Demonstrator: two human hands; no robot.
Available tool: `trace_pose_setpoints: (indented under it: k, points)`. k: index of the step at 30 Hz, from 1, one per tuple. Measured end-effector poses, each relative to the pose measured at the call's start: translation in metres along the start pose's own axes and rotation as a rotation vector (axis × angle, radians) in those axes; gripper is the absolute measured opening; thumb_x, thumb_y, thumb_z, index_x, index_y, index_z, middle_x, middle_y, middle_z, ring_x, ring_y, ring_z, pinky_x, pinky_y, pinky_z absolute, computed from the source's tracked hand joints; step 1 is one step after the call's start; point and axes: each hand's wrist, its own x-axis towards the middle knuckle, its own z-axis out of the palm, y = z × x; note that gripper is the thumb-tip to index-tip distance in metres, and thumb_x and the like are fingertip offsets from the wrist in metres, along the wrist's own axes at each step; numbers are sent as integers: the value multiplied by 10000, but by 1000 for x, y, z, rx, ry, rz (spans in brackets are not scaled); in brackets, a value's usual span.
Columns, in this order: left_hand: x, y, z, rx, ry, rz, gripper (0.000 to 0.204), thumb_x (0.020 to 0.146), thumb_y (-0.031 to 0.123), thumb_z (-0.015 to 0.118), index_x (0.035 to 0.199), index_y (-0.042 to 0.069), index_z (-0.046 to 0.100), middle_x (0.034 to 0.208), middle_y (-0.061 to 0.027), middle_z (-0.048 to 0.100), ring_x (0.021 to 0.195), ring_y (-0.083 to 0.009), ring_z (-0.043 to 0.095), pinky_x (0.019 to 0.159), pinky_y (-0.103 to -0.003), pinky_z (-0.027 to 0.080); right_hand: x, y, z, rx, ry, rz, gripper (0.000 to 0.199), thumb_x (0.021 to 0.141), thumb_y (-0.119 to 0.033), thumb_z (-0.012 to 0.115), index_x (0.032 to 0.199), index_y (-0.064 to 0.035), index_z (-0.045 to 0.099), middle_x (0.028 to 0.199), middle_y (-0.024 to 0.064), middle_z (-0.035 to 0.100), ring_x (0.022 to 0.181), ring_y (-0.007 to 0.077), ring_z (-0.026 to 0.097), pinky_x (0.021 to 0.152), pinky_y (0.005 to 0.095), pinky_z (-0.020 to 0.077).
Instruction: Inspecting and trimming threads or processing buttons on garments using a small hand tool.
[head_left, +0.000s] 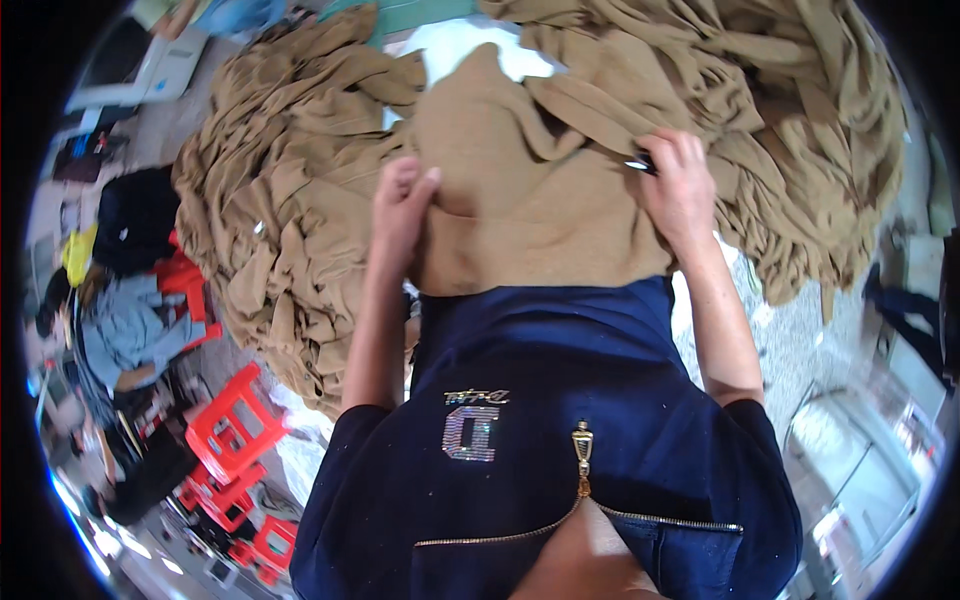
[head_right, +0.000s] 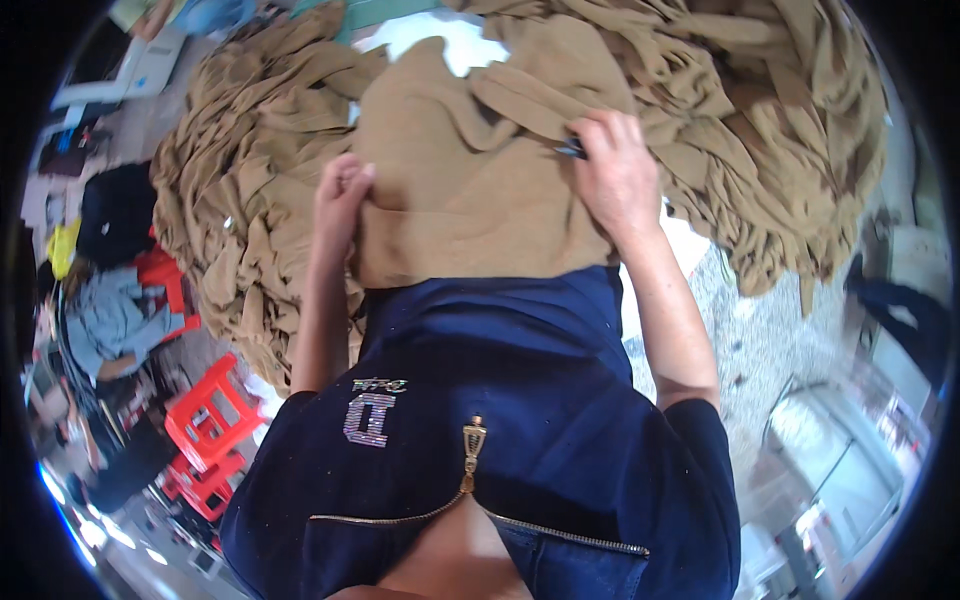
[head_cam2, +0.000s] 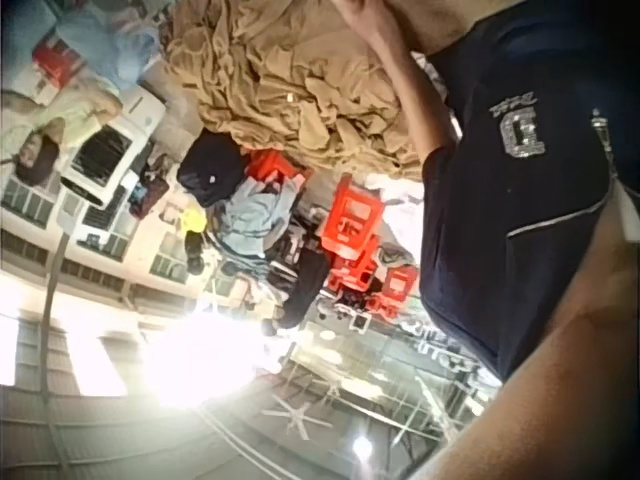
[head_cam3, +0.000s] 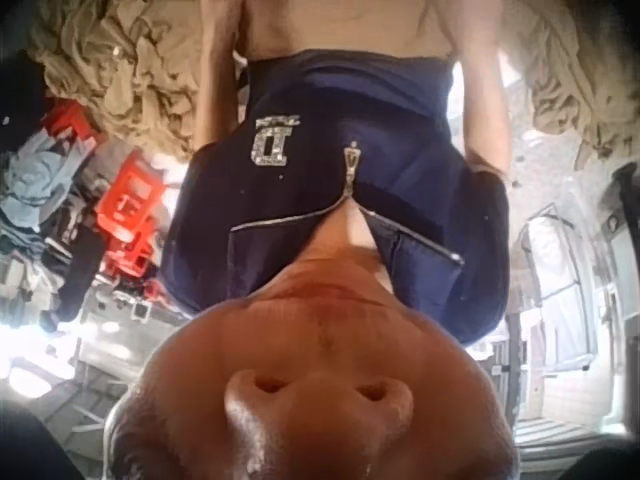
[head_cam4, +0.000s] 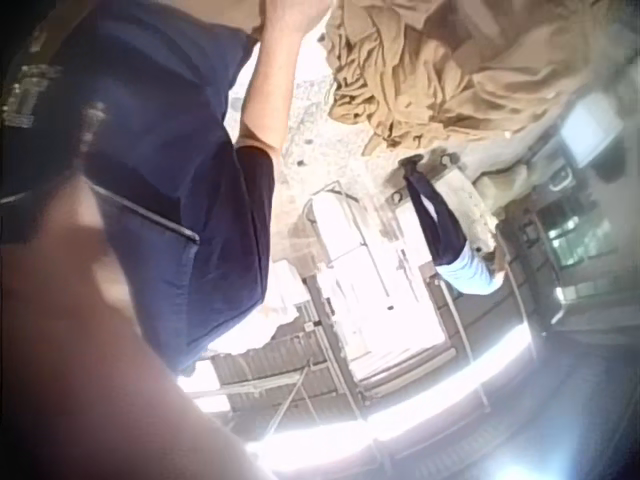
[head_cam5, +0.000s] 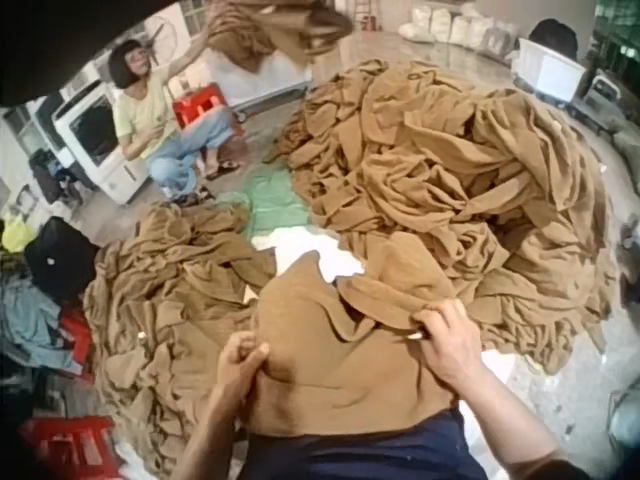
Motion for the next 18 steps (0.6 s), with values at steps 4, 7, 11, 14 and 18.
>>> trace_pose_setpoints:
  k: [4,7,11,14,18]
  points:
    - [-21,34,1,151,-197,-2,90,819,-22,571,851,38,629,753,21,592,698,-55,545,614,-211,439,-11,34,6,412,41,339,226,794,47,632,1006,-29,614,937,87,571,865,196,594,772,277,477]
    - [-55,69,10,-80,-532,94,71,762,-18,606,777,38,647,721,6,581,694,-78,557,611,-242,439,-24,55,-4,769,185,506,220,866,48,596,1073,-27,606,1058,12,595,942,100,556,840,232,449]
    - [-90,112,25,-331,-1163,78,81,725,-62,597,758,-3,641,755,-21,600,670,-77,542,555,-240,400,-33,86,-41,972,597,604,245,856,32,613,1084,-57,619,1058,63,629,972,168,599,869,292,493]
    - [-89,116,52,-413,-1432,-58,106,709,-36,577,799,-11,626,710,-19,596,638,-78,519,581,-259,415,-40,129,-81,1036,905,686,173,881,-8,575,1029,-83,626,998,47,623,948,185,587,901,358,469]
    - [-70,126,60,66,-1302,217,103,787,67,629,866,9,597,712,-41,618,666,-105,581,617,-278,457,-60,162,-129,1199,986,609,143,935,-87,538,1043,-42,621,1083,117,654,1021,251,612,942,418,470]
